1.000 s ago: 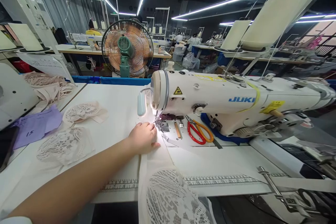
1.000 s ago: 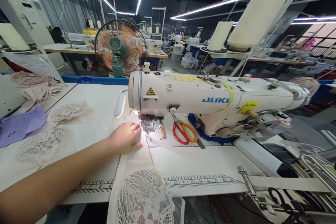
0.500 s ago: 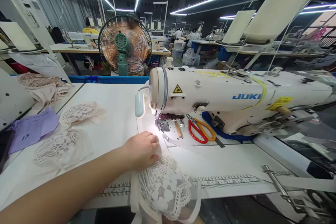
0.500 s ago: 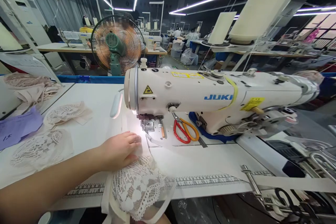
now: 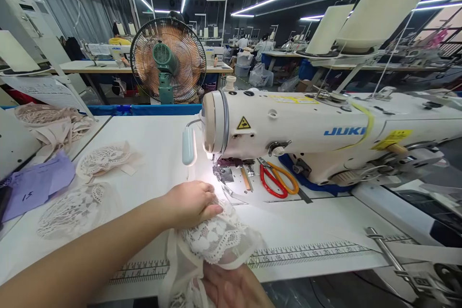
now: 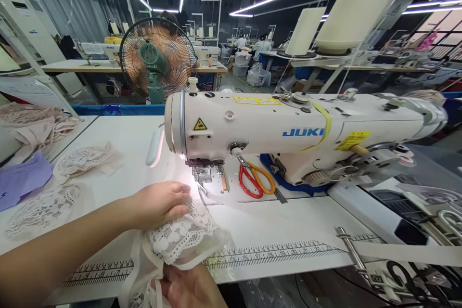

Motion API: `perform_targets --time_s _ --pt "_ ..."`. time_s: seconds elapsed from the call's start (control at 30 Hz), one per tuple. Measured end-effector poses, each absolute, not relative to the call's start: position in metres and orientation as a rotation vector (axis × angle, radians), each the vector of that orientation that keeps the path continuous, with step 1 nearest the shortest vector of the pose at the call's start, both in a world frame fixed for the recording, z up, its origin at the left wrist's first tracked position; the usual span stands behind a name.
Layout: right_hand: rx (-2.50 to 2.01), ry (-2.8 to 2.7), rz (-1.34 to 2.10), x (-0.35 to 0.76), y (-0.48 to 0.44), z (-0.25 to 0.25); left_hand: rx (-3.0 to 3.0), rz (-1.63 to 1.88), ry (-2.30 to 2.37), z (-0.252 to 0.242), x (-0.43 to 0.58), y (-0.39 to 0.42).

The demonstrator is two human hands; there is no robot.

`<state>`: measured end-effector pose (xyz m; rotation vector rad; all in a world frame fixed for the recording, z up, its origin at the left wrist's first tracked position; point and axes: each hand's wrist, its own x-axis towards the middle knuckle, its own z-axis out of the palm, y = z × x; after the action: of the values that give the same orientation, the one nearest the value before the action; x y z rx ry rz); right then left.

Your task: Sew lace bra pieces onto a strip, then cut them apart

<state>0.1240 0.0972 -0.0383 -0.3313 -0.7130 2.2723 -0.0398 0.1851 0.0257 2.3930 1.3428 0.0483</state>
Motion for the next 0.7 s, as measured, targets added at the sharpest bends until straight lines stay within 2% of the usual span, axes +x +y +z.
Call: perform_targets --time_s 0.7 --pt "-0.329 -0.374 2.176 0.091 0.118 -0.032 2.741 -0.186 1.435 0.012 -0.04 0.207"
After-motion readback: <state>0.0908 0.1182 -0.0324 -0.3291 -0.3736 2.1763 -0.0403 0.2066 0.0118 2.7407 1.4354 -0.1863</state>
